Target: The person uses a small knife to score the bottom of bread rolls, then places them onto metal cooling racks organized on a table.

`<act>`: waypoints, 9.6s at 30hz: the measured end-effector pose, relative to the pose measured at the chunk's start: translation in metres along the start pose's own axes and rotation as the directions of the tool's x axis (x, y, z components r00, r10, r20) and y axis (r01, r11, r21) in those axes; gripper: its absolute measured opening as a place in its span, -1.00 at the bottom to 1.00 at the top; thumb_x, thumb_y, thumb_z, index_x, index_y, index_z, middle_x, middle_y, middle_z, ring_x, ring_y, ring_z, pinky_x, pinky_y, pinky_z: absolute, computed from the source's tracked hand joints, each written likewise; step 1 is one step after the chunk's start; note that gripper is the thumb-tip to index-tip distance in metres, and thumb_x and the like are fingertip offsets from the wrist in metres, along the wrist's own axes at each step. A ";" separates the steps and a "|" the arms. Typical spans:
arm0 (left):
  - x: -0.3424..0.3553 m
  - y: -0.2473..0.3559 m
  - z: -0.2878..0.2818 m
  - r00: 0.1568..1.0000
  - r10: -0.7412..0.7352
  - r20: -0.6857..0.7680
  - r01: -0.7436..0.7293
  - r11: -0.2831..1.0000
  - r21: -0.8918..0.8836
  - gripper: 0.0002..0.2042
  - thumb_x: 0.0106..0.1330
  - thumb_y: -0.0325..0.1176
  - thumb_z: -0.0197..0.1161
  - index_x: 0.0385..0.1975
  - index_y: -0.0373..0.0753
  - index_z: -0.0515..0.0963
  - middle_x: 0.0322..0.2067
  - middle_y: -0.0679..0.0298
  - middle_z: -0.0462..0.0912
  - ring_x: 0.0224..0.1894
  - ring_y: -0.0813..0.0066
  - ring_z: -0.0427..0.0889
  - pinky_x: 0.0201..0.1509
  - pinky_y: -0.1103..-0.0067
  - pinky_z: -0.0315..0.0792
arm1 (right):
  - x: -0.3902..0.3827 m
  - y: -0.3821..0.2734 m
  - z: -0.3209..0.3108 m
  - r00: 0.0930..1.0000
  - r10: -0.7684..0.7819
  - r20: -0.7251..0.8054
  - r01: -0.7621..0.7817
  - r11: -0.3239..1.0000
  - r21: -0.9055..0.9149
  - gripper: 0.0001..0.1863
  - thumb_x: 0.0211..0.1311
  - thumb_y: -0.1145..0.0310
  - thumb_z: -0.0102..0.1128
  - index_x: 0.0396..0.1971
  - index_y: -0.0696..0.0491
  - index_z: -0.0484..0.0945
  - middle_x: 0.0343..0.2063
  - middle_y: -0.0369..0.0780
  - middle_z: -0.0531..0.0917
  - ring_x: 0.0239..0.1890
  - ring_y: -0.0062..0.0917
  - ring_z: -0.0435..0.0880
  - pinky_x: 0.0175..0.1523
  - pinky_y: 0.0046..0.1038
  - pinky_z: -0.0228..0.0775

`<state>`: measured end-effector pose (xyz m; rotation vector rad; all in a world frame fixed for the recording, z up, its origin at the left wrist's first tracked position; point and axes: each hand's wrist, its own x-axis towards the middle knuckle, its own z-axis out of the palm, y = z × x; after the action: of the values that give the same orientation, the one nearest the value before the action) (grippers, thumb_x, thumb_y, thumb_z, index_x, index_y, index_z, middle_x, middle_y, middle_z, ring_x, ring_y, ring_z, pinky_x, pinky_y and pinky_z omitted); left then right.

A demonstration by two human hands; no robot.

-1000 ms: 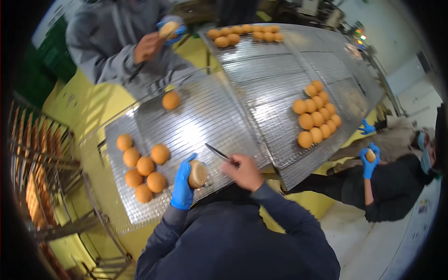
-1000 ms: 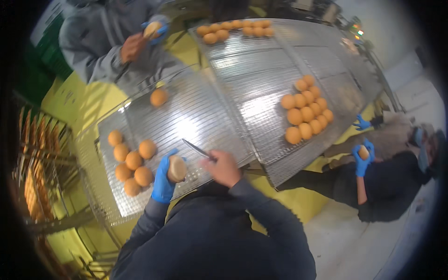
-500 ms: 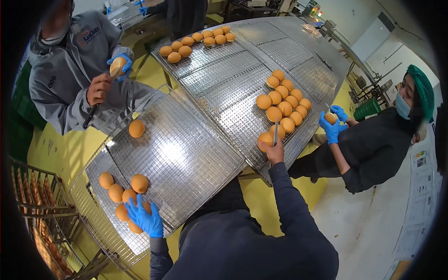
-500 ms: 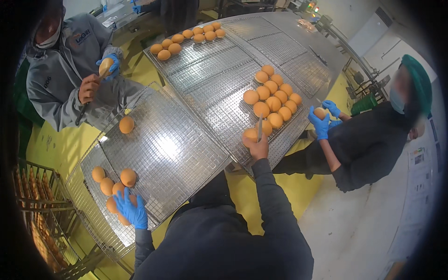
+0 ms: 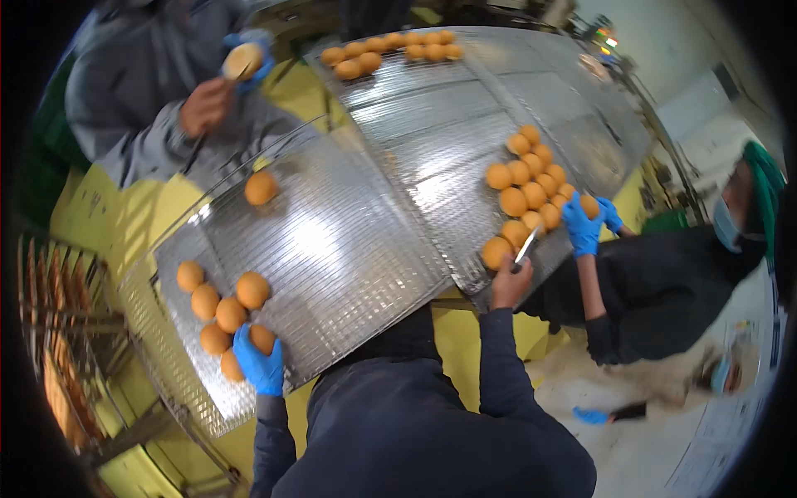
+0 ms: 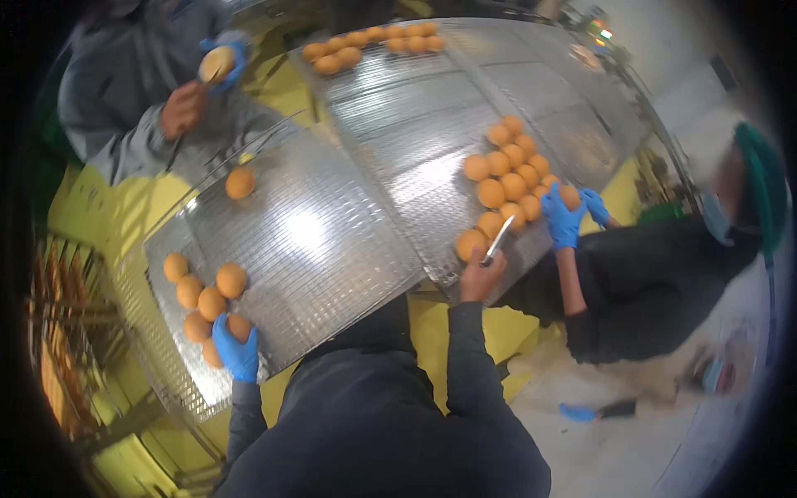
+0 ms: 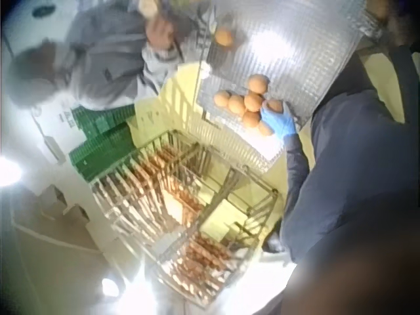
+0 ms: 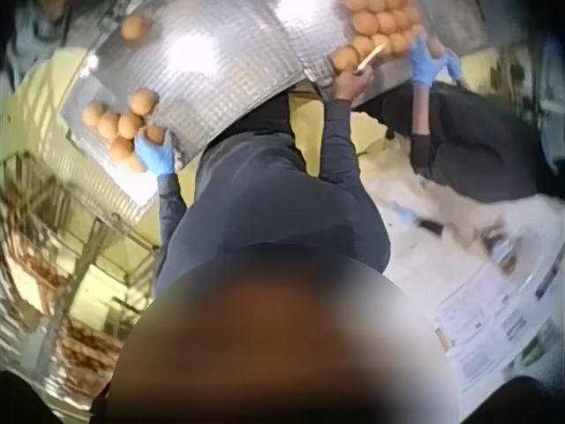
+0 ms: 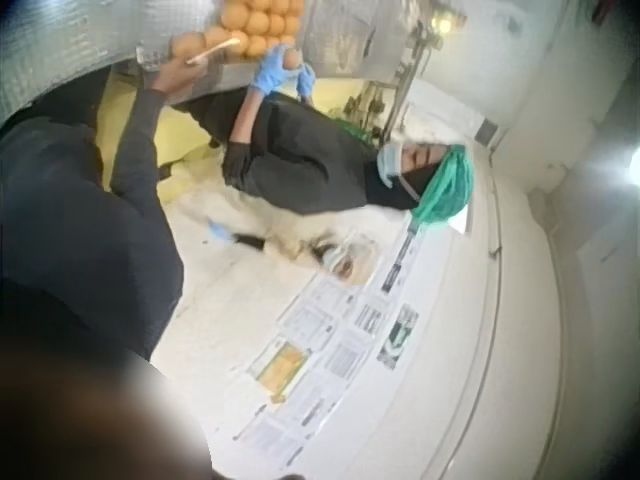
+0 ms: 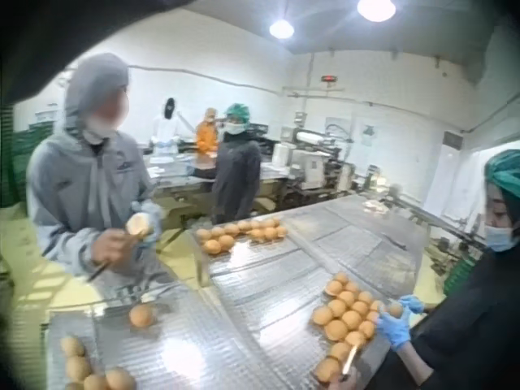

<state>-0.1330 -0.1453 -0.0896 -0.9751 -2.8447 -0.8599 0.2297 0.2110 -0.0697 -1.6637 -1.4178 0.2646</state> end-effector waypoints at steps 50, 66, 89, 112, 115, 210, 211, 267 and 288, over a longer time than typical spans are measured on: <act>0.046 0.116 -0.030 0.492 0.582 0.648 0.821 -0.557 -0.123 -0.24 0.36 0.21 -0.17 0.16 -0.52 0.28 -0.08 -0.25 0.53 -0.16 0.01 0.60 -0.20 0.33 0.59 | -0.050 -0.184 0.033 0.507 -0.384 0.772 0.257 0.922 0.289 -0.78 0.13 0.30 0.28 -0.46 0.17 0.63 -0.56 -0.11 0.61 -0.50 -0.32 0.60 -0.35 -0.36 0.37; 0.020 0.129 -0.001 0.689 0.234 0.686 0.593 0.362 -0.719 -0.48 0.42 -0.17 0.06 0.30 -0.27 0.24 0.18 0.12 0.39 0.12 0.34 0.47 0.11 0.45 0.43 | -0.111 -0.084 0.022 0.828 0.011 0.560 -0.253 0.900 0.356 -0.37 0.02 0.22 0.43 0.03 0.15 0.32 -0.09 -0.11 0.51 -0.14 -0.40 0.55 -0.01 -0.40 0.41; 0.016 0.020 -0.028 0.996 -0.066 0.065 0.091 0.823 -0.560 -0.66 0.32 -0.52 0.13 0.10 -0.26 0.45 0.06 0.27 0.50 0.07 0.48 0.44 0.07 0.56 0.32 | 0.018 -0.041 0.014 0.878 -0.223 0.423 0.265 0.963 -0.040 -0.57 -0.03 0.31 0.41 -0.11 0.12 0.58 -0.26 -0.02 0.63 -0.16 -0.14 0.61 -0.09 -0.26 0.45; 0.001 -0.041 -0.021 0.980 -0.147 -0.136 0.140 0.988 -0.059 -0.54 0.20 -0.46 0.27 0.14 -0.23 0.43 0.28 0.01 0.18 0.32 0.08 0.19 0.40 0.27 0.07 | 0.057 -0.009 0.017 0.877 -0.323 0.355 0.341 0.940 0.013 -0.60 -0.06 0.30 0.44 -0.19 0.16 0.62 -0.31 -0.07 0.66 -0.28 -0.20 0.62 -0.15 -0.30 0.44; 0.005 -0.031 -0.021 0.984 -0.121 -0.132 0.119 0.993 -0.024 -0.53 0.19 -0.46 0.28 0.14 -0.22 0.42 0.29 0.01 0.16 0.33 0.07 0.18 0.39 0.26 0.10 | 0.058 -0.021 0.033 0.815 -0.412 0.407 0.457 0.889 -0.015 -0.58 -0.03 0.26 0.43 -0.17 0.17 0.60 -0.34 -0.09 0.64 -0.26 -0.18 0.62 -0.14 -0.28 0.44; 0.034 0.086 -0.058 0.987 0.161 0.026 -0.154 0.863 0.482 -0.72 0.15 -0.30 0.20 -0.18 -0.30 0.58 -0.29 -0.09 0.58 -0.28 -0.08 0.56 -0.19 0.19 0.45 | 0.365 0.101 0.079 0.949 0.278 0.148 -0.134 0.781 -0.611 -0.50 0.15 0.12 0.24 0.10 -0.05 0.51 0.01 -0.11 0.59 0.06 -0.22 0.56 0.15 -0.22 0.40; 0.033 0.086 -0.056 0.981 0.195 0.006 -0.177 0.875 0.451 -0.73 0.15 -0.33 0.21 -0.19 -0.32 0.57 -0.30 -0.09 0.57 -0.28 -0.09 0.55 -0.19 0.18 0.43 | 0.366 0.093 0.080 0.940 0.325 0.108 -0.190 0.759 -0.623 -0.48 0.15 0.13 0.25 0.12 -0.05 0.49 0.03 -0.11 0.58 0.07 -0.23 0.55 0.16 -0.22 0.39; 0.002 0.005 -0.036 0.976 -0.202 0.077 0.150 0.891 0.427 -0.43 0.17 -0.13 0.29 0.17 -0.23 0.39 0.09 -0.16 0.39 0.11 -0.14 0.39 0.20 0.14 0.29 | 0.405 0.021 0.175 0.974 0.039 0.223 0.058 0.908 -0.414 -0.70 -0.03 0.30 0.31 -0.26 0.09 0.65 -0.30 -0.08 0.70 -0.21 -0.19 0.68 -0.09 -0.22 0.47; -0.015 -0.011 -0.001 0.891 -0.427 -0.157 0.399 0.899 -0.178 -0.17 -0.01 -0.43 0.34 0.32 -0.36 0.08 0.22 0.02 0.20 0.31 0.10 0.17 0.40 0.30 0.04 | 0.096 -0.184 0.038 0.102 -0.116 0.988 -0.410 0.900 0.148 -0.89 0.03 0.53 0.33 -0.39 0.21 0.67 -0.48 -0.21 0.72 -0.47 -0.67 0.63 -0.32 -0.64 0.44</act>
<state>-0.1267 -0.1611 -0.0972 -0.2573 -2.8907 -1.1290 0.1107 0.3008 0.0794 -1.1455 -1.8698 2.0603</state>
